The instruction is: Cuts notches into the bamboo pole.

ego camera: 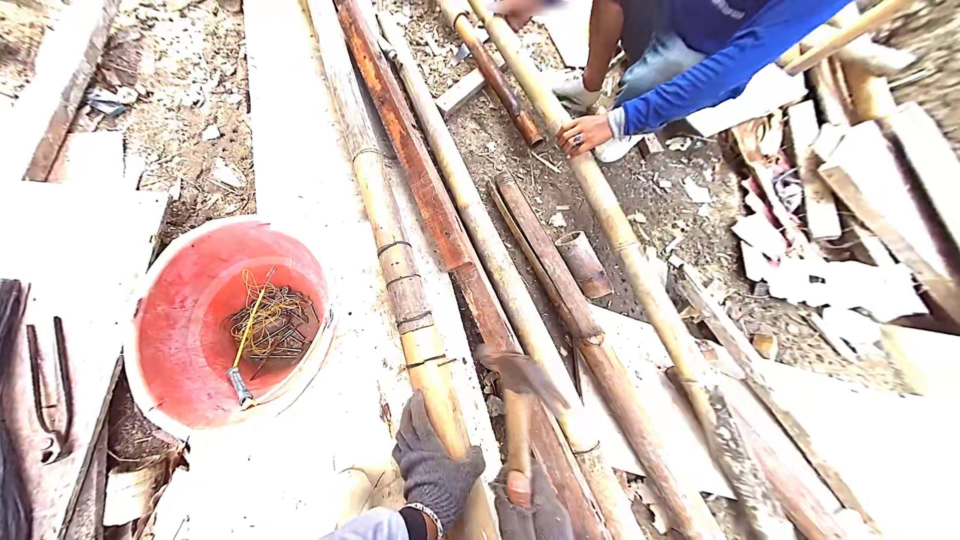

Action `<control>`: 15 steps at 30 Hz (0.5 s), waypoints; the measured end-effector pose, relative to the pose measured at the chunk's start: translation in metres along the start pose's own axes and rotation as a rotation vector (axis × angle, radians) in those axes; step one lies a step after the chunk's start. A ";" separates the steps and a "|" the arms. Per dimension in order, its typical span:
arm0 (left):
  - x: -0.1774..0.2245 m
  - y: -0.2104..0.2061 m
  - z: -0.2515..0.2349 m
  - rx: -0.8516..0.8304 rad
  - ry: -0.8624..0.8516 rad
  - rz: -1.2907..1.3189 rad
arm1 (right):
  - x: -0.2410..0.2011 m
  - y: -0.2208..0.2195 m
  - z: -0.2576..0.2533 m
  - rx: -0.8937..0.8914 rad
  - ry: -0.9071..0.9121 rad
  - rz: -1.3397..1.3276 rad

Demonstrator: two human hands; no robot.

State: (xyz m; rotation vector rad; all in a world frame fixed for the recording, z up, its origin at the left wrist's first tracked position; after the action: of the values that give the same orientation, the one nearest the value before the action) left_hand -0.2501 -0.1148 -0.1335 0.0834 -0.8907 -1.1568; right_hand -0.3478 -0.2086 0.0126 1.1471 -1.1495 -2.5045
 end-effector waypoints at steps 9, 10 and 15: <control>-0.011 0.001 -0.004 0.021 -0.096 0.077 | -0.058 0.082 0.009 0.262 0.478 -0.732; -0.010 0.000 -0.004 0.013 -0.091 0.082 | -0.048 0.070 0.007 0.249 0.425 -0.612; -0.008 0.002 -0.005 -0.006 -0.104 0.097 | -0.018 0.027 0.000 -0.062 -0.010 -0.043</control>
State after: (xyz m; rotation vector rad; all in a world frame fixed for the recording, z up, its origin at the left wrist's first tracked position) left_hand -0.2460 -0.1088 -0.1407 -0.0251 -0.9728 -1.0810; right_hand -0.3397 -0.2197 0.0413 1.1574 -1.0524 -2.5611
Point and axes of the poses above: each hand's wrist, its own z-axis away from the middle knuckle, its own y-axis out of the back of the hand, x = y × z, the point moved 9 cm from there along -z, towards the middle knuckle, and after that the axes turned 14 degrees about -x, right-handed, at the moved point
